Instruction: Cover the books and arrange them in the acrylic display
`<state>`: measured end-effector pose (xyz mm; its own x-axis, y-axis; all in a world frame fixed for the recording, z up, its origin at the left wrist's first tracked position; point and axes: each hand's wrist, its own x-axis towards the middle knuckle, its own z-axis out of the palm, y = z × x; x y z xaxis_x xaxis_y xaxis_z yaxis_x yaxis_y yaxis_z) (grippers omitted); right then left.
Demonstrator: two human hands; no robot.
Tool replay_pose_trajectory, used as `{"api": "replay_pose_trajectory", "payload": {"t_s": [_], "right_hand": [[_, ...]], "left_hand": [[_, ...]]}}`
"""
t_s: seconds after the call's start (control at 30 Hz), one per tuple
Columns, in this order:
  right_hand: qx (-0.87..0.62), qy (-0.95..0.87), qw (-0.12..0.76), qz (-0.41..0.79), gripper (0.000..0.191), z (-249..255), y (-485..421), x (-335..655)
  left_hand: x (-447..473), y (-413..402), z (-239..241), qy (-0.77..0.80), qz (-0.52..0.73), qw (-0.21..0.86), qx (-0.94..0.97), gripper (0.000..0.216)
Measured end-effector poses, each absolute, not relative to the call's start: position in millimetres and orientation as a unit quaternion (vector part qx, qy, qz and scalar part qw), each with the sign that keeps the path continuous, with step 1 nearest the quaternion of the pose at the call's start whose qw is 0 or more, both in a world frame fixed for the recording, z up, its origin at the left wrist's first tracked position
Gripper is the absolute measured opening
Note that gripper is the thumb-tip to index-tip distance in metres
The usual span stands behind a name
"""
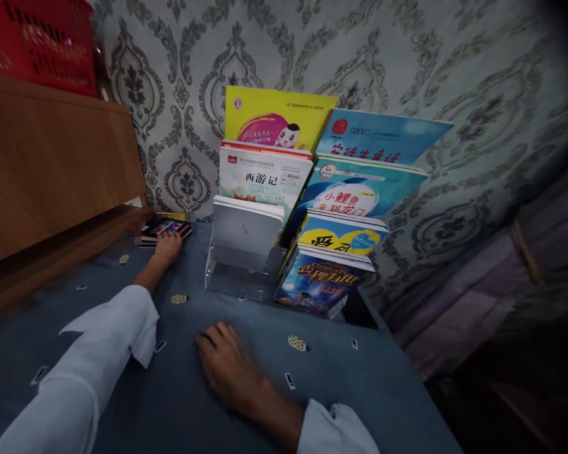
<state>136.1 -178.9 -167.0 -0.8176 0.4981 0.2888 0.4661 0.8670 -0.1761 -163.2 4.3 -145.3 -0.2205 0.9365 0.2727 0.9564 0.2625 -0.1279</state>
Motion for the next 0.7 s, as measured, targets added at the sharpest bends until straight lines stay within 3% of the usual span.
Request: {"api": "replay_pose_trajectory", "payload": {"t_s": [0.7], "right_hand": [[-0.253,-0.949,0.170,0.079,0.019,-157.2,-181.5,137.6]], "left_hand": [[-178.5,-88.1,-142.7,-0.748,-0.001,0.128,-0.651,0.052]]}}
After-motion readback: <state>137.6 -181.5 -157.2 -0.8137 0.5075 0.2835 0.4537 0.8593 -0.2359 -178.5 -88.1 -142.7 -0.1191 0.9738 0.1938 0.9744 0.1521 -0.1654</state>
